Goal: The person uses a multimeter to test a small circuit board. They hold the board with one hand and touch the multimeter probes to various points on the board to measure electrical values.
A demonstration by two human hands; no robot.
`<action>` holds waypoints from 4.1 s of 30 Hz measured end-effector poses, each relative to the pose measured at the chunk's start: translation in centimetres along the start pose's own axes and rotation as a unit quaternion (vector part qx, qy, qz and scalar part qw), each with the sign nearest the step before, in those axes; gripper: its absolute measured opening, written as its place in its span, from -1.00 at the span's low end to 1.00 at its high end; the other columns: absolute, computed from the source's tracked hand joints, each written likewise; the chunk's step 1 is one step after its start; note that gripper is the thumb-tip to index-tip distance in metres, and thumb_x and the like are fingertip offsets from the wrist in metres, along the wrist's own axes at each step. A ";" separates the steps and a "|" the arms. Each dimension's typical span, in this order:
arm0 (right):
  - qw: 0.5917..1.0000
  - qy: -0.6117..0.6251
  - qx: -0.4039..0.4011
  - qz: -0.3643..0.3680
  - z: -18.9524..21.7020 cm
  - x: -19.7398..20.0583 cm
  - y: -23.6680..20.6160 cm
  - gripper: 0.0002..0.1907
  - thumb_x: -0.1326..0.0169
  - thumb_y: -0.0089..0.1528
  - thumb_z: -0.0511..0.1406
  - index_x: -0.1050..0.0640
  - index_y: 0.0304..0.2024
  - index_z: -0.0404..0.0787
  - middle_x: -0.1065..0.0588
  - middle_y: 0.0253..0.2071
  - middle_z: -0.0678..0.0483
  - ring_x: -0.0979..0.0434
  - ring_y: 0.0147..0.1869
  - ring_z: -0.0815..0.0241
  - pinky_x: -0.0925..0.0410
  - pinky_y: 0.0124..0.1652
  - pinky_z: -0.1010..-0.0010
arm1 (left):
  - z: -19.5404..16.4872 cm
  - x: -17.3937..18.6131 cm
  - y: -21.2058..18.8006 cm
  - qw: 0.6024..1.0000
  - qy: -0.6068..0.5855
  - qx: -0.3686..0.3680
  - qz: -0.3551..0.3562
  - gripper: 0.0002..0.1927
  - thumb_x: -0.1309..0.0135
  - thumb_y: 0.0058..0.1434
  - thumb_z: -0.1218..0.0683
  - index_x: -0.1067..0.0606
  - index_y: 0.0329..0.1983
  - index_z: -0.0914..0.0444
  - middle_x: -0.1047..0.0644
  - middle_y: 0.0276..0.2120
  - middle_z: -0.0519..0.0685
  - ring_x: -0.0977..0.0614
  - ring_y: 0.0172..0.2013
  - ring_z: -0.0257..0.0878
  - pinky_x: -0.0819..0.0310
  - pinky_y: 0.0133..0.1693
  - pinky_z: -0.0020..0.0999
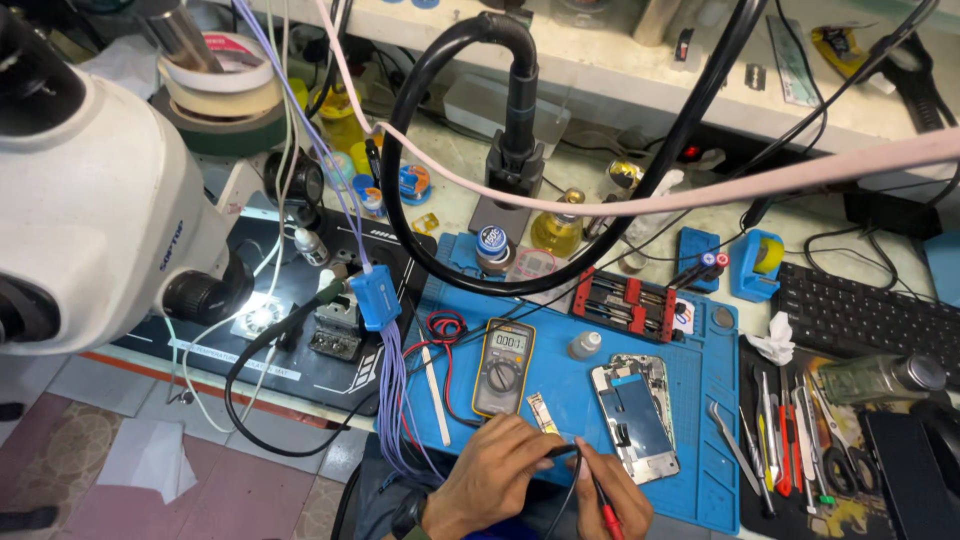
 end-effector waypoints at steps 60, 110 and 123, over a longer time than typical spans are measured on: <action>0.992 0.122 0.032 -0.017 0.0 0.5 -2.2 -0.66 0.08 0.42 -0.36 -0.46 0.17 -0.47 -0.61 -0.16 -0.29 -0.73 -0.11 -0.08 -0.62 -0.10 0.18 | 2.6 1.6 2.6 0.936 0.343 0.074 -0.007 -0.58 -0.18 0.23 -0.02 -0.57 0.13 0.20 -0.42 -0.34 0.03 -0.45 -0.30 -0.06 -0.34 -0.32 -0.15; 0.990 -0.133 0.029 0.019 1.9 0.1 0.8 -0.83 -0.14 0.29 -0.46 -0.62 -0.06 -0.33 -0.49 -0.25 -0.04 -0.47 -0.36 0.23 -0.33 -0.37 0.45 | 3.5 -2.7 -0.7 0.987 0.038 0.099 -0.123 -0.73 -0.18 0.33 0.23 -0.38 0.02 0.27 -0.66 -0.12 -0.03 -0.71 -0.01 -0.17 -0.31 0.27 -0.09; 0.991 -0.115 0.042 0.056 2.7 -1.0 1.9 -0.81 -0.22 0.23 -0.54 -0.58 -0.09 -0.39 -0.57 -0.21 -0.09 -0.64 -0.23 0.15 -0.46 -0.25 0.45 | 3.8 -2.6 -0.7 0.990 0.045 0.100 -0.089 -0.62 -0.15 0.36 0.21 -0.32 0.17 0.36 -0.66 -0.11 -0.02 -0.69 -0.02 -0.17 -0.28 0.27 -0.06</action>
Point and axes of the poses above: each hand's wrist, its own y-axis towards the middle knuckle, its own x-axis out of the back of the hand, z = x × y, the point moved 1 cm from there along y, towards the middle knuckle
